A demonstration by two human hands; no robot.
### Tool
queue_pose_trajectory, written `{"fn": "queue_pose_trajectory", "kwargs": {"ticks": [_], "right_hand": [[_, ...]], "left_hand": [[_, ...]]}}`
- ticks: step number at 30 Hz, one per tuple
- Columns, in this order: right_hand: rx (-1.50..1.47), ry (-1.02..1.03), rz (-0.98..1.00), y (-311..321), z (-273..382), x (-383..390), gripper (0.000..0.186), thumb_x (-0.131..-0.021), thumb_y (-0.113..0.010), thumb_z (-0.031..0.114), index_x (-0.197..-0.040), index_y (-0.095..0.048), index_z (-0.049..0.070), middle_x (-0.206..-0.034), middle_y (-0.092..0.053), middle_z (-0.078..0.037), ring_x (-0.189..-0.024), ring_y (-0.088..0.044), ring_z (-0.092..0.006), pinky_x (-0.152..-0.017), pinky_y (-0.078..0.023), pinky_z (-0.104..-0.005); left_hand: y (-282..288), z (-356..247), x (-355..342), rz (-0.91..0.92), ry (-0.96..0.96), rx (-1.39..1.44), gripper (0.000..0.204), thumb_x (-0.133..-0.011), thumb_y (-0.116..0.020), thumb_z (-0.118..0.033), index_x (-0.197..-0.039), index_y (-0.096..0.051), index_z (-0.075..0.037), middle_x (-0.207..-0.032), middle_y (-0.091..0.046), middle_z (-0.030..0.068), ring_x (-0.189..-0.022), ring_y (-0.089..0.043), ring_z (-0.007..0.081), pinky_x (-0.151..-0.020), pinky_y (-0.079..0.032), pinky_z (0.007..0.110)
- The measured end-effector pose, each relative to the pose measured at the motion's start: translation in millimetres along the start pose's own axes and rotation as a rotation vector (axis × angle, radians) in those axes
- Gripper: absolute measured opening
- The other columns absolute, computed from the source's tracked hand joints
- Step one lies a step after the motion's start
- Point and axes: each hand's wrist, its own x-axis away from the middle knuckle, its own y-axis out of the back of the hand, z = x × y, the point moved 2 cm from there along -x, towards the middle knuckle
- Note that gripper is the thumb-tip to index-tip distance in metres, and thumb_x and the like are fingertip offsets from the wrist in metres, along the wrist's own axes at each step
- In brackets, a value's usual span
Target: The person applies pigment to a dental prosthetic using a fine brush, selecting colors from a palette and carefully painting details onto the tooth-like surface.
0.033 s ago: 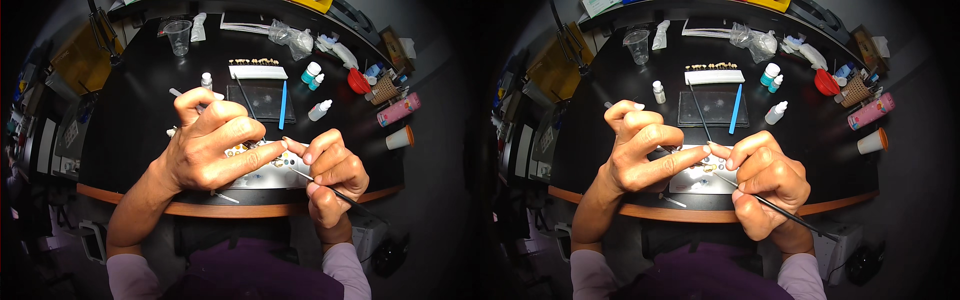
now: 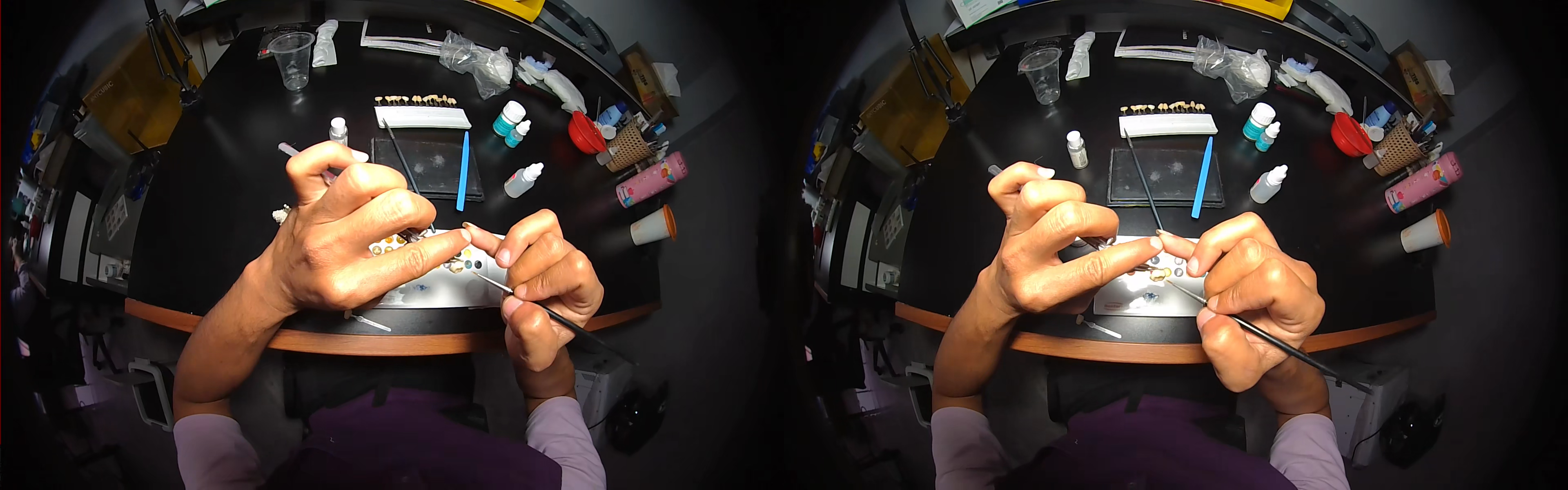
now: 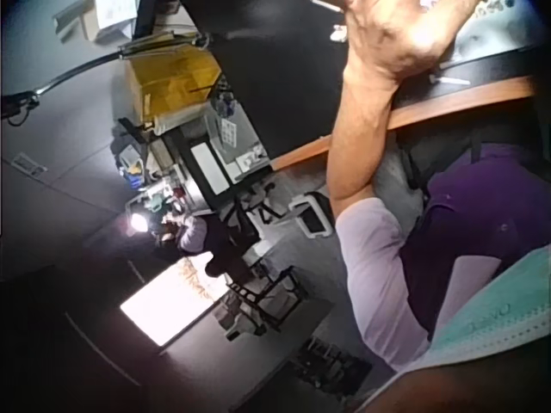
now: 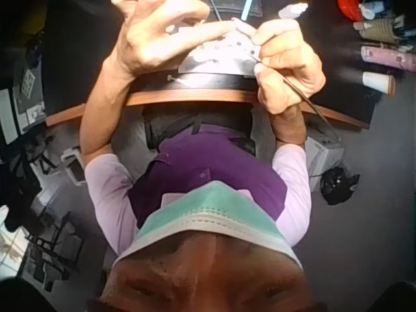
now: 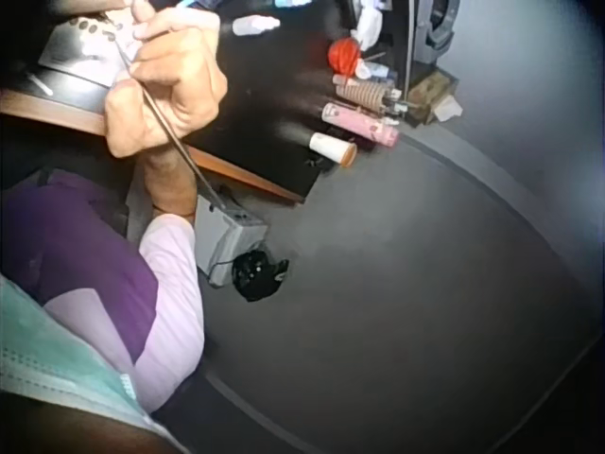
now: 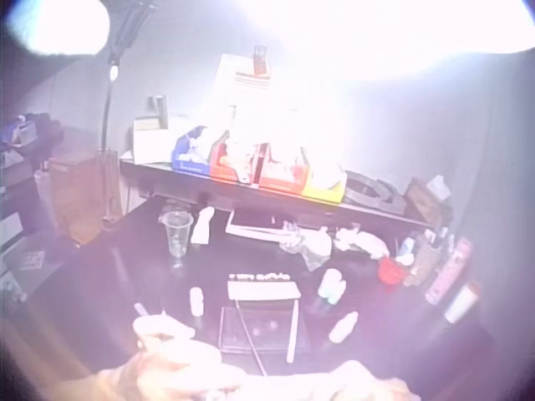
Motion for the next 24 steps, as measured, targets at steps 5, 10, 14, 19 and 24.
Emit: {"fn": "queue_pose_trajectory", "kwargs": {"ticks": [5,10,14,19,24], "right_hand": [[-0.020,-0.011,-0.042,0.0,-5.1,0.7,0.010,-0.072,-0.059,-0.005,-0.078,-0.055,0.001,-0.069,-0.056,-0.009,-0.086,-0.061,-0.0259,-0.093,-0.064,-0.0618],[-0.005,0.008,-0.006,1.2,-7.6,1.4,0.009,-0.072,-0.058,-0.005,-0.077,-0.055,0.001,-0.068,-0.057,-0.010,-0.086,-0.061,-0.0259,-0.093,-0.064,-0.0606],[-0.030,-0.019,-0.036,-2.7,-6.4,0.8,0.008,-0.071,-0.057,-0.005,-0.077,-0.055,0.001,-0.068,-0.056,-0.009,-0.085,-0.060,-0.0251,-0.091,-0.065,-0.0586],[-0.018,-0.020,-0.021,-0.9,-6.5,0.0,0.008,-0.071,-0.057,-0.005,-0.076,-0.055,0.002,-0.069,-0.055,-0.009,-0.085,-0.060,-0.0245,-0.089,-0.067,-0.0565],[-0.021,0.000,-0.014,0.2,-6.0,-0.1,0.007,-0.077,-0.059,-0.004,-0.079,-0.055,0.002,-0.070,-0.056,-0.010,-0.087,-0.060,-0.0249,-0.090,-0.066,-0.0591]], "left_hand": [[-3.3,0.1,2.5,-0.001,0.003,0.016,0.028,-0.077,-0.080,-0.036,-0.102,-0.086,-0.026,-0.085,-0.061,-0.0072,-0.086,-0.052,0.0153,-0.093,-0.035,0.043],[-3.1,-1.4,3.3,-0.041,-0.002,0.003,0.025,-0.076,-0.082,-0.037,-0.098,-0.085,-0.025,-0.085,-0.064,-0.0073,-0.087,-0.053,0.0146,-0.096,-0.034,0.044],[-3.5,-3.7,4.3,-0.079,-0.018,-0.024,0.026,-0.072,-0.085,-0.035,-0.097,-0.085,-0.026,-0.086,-0.064,-0.0087,-0.087,-0.054,0.0140,-0.098,-0.034,0.045],[-4.6,-3.6,4.3,-0.104,-0.047,-0.067,0.027,-0.069,-0.087,-0.034,-0.095,-0.085,-0.028,-0.086,-0.064,-0.0104,-0.087,-0.054,0.0135,-0.100,-0.034,0.045],[1.9,-1.9,-1.7,-0.048,-0.016,-0.003,0.032,-0.067,-0.085,-0.029,-0.099,-0.086,-0.025,-0.085,-0.063,-0.0084,-0.085,-0.053,0.0150,-0.095,-0.034,0.043]]}}
